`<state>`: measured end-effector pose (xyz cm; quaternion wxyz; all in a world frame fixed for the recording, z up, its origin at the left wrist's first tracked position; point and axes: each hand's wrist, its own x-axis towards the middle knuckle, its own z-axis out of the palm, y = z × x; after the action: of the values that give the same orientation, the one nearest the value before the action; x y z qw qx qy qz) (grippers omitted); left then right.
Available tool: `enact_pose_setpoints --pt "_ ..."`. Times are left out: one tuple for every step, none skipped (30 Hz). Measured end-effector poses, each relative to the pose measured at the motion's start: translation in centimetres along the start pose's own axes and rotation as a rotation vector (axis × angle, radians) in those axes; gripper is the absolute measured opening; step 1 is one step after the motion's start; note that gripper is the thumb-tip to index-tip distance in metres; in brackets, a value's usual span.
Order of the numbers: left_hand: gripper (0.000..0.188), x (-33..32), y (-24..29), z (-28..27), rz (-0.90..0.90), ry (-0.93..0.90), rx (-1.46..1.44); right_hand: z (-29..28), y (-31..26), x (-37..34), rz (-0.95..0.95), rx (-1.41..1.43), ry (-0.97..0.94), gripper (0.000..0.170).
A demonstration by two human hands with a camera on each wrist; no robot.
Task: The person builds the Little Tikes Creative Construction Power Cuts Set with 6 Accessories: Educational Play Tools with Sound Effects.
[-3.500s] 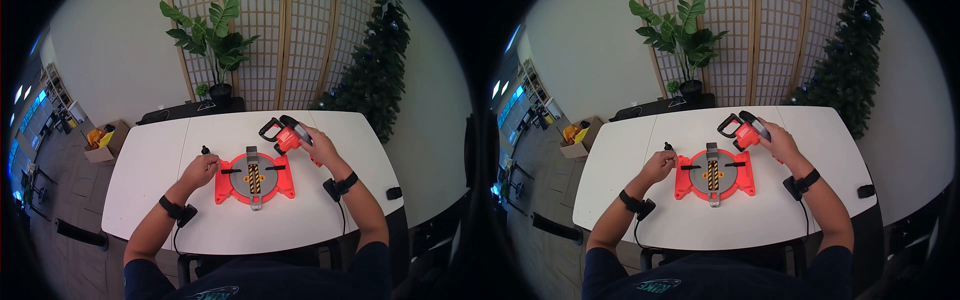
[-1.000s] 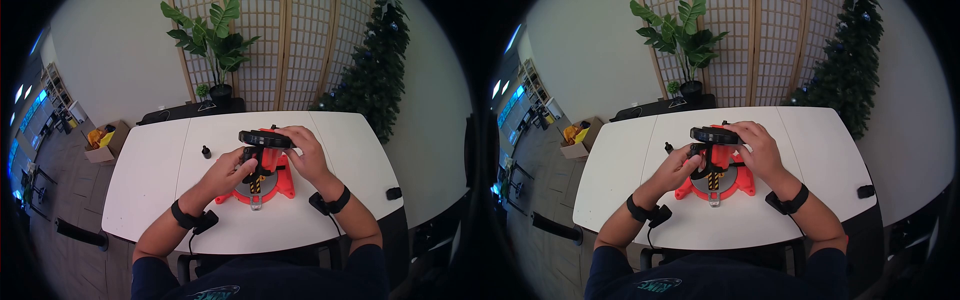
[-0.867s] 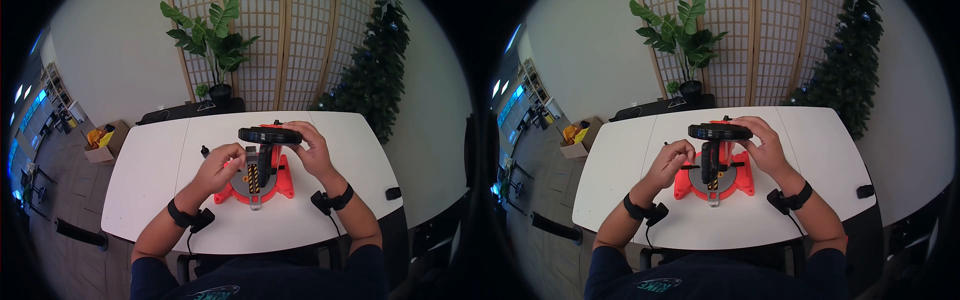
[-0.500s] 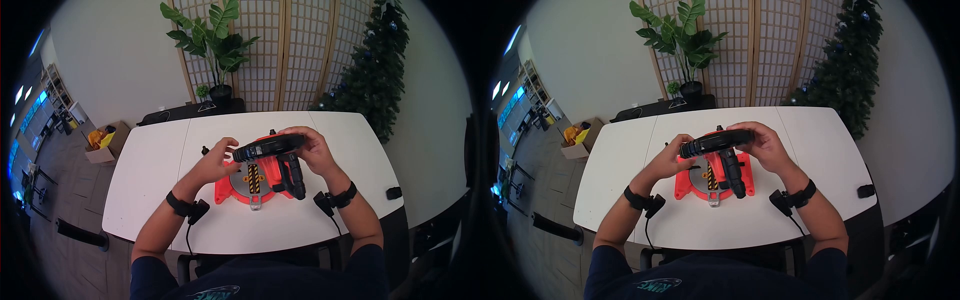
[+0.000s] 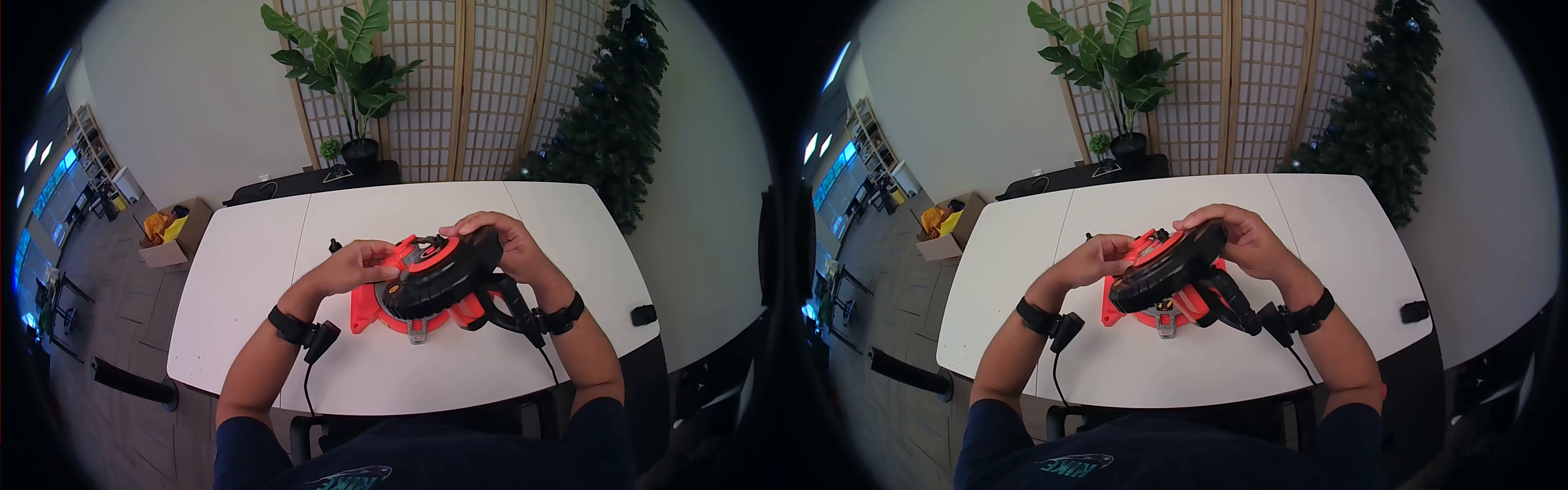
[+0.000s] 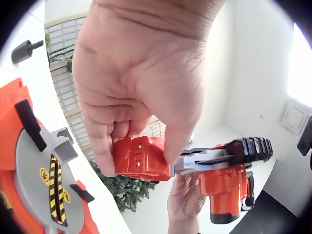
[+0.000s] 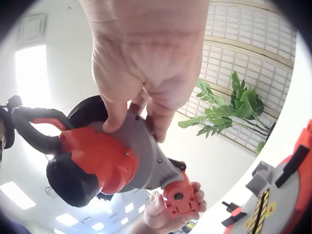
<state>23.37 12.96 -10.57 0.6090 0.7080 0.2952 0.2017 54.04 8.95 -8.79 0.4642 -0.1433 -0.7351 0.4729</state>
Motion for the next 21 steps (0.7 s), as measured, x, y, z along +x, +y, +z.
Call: enact_pose_setpoints --pt "0.038 0.0 0.0 -0.3 -0.003 -0.011 -0.017 -0.1 0.0 0.0 0.031 -0.037 -0.013 0.035" --pt "0.038 0.0 -0.1 -0.3 -0.003 -0.012 -0.016 -0.1 -0.2 0.0 0.030 -0.037 -0.012 0.035" --pt "0.037 0.1 -0.3 -0.3 0.052 0.060 0.016 0.0 -0.4 -0.1 0.035 -0.075 -0.014 0.035" --pt "0.037 0.1 -0.5 -0.2 0.106 0.133 0.049 0.0 -0.5 -0.1 0.041 -0.114 -0.015 0.036" --pt "0.040 0.1 -0.6 -0.4 0.096 0.195 0.126 0.1 -0.4 -0.1 0.041 -0.113 -0.015 0.036" --pt "0.040 0.1 -0.7 -0.5 0.095 0.195 0.126 0.2 -0.3 -0.2 0.029 -0.156 0.024 0.038" --pt "0.042 0.1 -0.9 -0.5 0.132 0.234 0.174 0.3 -0.3 -0.2 0.018 -0.198 0.062 0.040" --pt "0.045 0.1 -1.1 -0.5 0.169 0.274 0.223 0.4 -0.4 -0.2 0.017 -0.198 0.061 0.040" --pt "0.045 0.1 -1.4 -0.5 0.170 0.275 0.222 0.6 -0.8 -0.3 0.065 -0.207 0.121 0.043" --pt "0.046 0.2 -1.7 -0.5 0.219 0.359 0.228 0.7 -1.2 -0.2 0.112 -0.215 0.181 0.045" --pt "0.048 0.2 -2.0 -0.5 0.268 0.442 0.233 0.7 -1.4 -0.1 0.109 -0.244 0.181 0.048" --pt "0.048 0.3 -2.2 -0.6 0.268 0.443 0.233 0.7 -1.4 -0.2 0.109 -0.244 0.181 0.048" --pt "0.049 0.3 -2.4 -0.8 0.293 0.472 0.248 0.7 -1.4 -0.5 0.213 -0.178 0.230 0.044" --pt "0.050 0.3 -2.5 -0.9 0.318 0.502 0.263 0.7 -1.4 -0.7 0.316 -0.111 0.279 0.040" --pt "0.050 0.2 -2.5 -0.9 0.307 0.527 0.286 0.6 -1.5 -0.8 0.317 -0.111 0.279 0.040" --pt "0.050 0.2 -2.4 -0.8 0.307 0.526 0.285 0.4 -1.5 -1.0 0.485 -0.106 0.273 0.035" --pt "0.050 0.2 -2.4 -0.6 0.301 0.586 0.298 0.3 -1.4 -1.0 0.653 -0.100 0.264 0.031" --pt "0.051 0.1 -2.4 -0.5 0.294 0.646 0.310 0.4 -1.4 -1.1 0.653 -0.100 0.265 0.031" --pt "0.051 0.2 -2.7 -0.5 0.293 0.645 0.309 0.6 -1.3 -1.3 0.673 -0.179 0.277 0.032" --pt "0.050 0.4 -3.1 -0.6 0.323 0.658 0.290 0.9 -1.2 -1.4 0.692 -0.257 0.288 0.037" --pt "0.050 0.5 -3.4 -0.7 0.354 0.672 0.271 1.2 -1.1 -1.5 0.693 -0.257 0.288 0.037"
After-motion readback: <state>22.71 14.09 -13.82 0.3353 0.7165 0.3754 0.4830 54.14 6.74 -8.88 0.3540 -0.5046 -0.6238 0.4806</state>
